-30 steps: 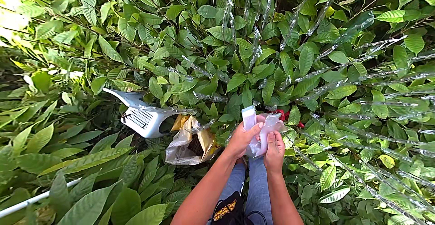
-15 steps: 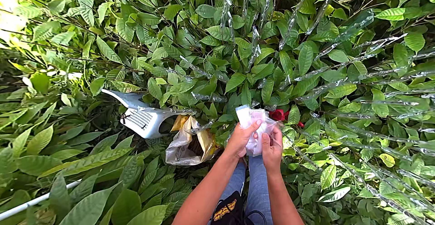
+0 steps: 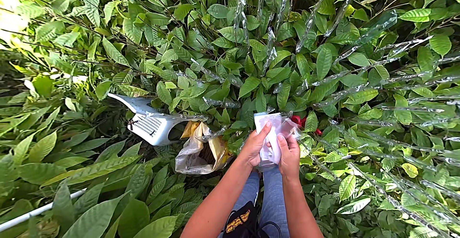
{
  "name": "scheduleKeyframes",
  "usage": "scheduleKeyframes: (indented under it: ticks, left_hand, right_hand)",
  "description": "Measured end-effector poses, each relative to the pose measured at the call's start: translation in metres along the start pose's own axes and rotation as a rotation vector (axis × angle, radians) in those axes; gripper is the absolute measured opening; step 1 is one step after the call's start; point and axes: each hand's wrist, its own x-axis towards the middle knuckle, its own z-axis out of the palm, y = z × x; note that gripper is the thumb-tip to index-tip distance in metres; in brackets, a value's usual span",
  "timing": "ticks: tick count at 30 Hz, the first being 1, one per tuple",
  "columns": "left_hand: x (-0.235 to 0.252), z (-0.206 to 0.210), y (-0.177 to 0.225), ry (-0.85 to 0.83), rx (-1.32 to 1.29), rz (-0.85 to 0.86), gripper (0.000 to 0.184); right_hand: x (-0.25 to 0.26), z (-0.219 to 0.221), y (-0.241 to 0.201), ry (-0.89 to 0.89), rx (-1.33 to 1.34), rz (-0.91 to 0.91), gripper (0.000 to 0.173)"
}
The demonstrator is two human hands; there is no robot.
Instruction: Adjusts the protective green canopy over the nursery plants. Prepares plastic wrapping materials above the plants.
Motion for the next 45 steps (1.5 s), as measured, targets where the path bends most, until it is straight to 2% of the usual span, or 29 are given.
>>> scheduleKeyframes:
  ticks: [4,7,15,24,28,30,33,37,45]
  left_hand:
    - [-0.001,-0.002,0.0,-0.018,-0.045,-0.021,0.02]
    - [-0.001,0.001,0.0,0.048,-0.059,0.0,0.015]
    - [0.002,0.003,-0.005,0.106,-0.063,0.004,0.023]
    - [0.001,0.002,-0.005,0.097,-0.121,-0.033,0.019]
    - [0.004,0.001,-0.008,0.128,-0.076,-0.018,0.018]
    - [0.004,0.003,-0.01,0.18,-0.031,-0.001,0.016]
    - [0.002,-0.001,-0.01,0.116,-0.05,0.017,0.021]
    - [0.002,-0.006,-0.011,0.031,-0.131,0.013,0.032]
    - [0.003,-0.008,-0.009,-0.013,-0.193,0.037,0.03]
  right_hand:
    - [0.0,0.0,0.0,0.012,0.009,0.006,0.016]
    - [0.0,0.0,0.001,0.043,-0.008,-0.012,0.014]
    - [-0.003,0.003,0.0,0.125,-0.028,-0.041,0.018]
    - [-0.006,0.005,-0.003,0.195,0.038,-0.042,0.016]
    - [-0.007,0.0,-0.005,0.068,-0.014,0.017,0.023]
    - [-0.006,-0.004,-0.004,-0.004,-0.063,0.038,0.02]
    - [-0.005,-0.004,0.0,0.021,-0.079,0.031,0.013]
    - [-0.007,0.003,-0.003,0.125,-0.033,0.051,0.02]
    - [-0.01,0.01,0.001,0.221,0.077,-0.006,0.021]
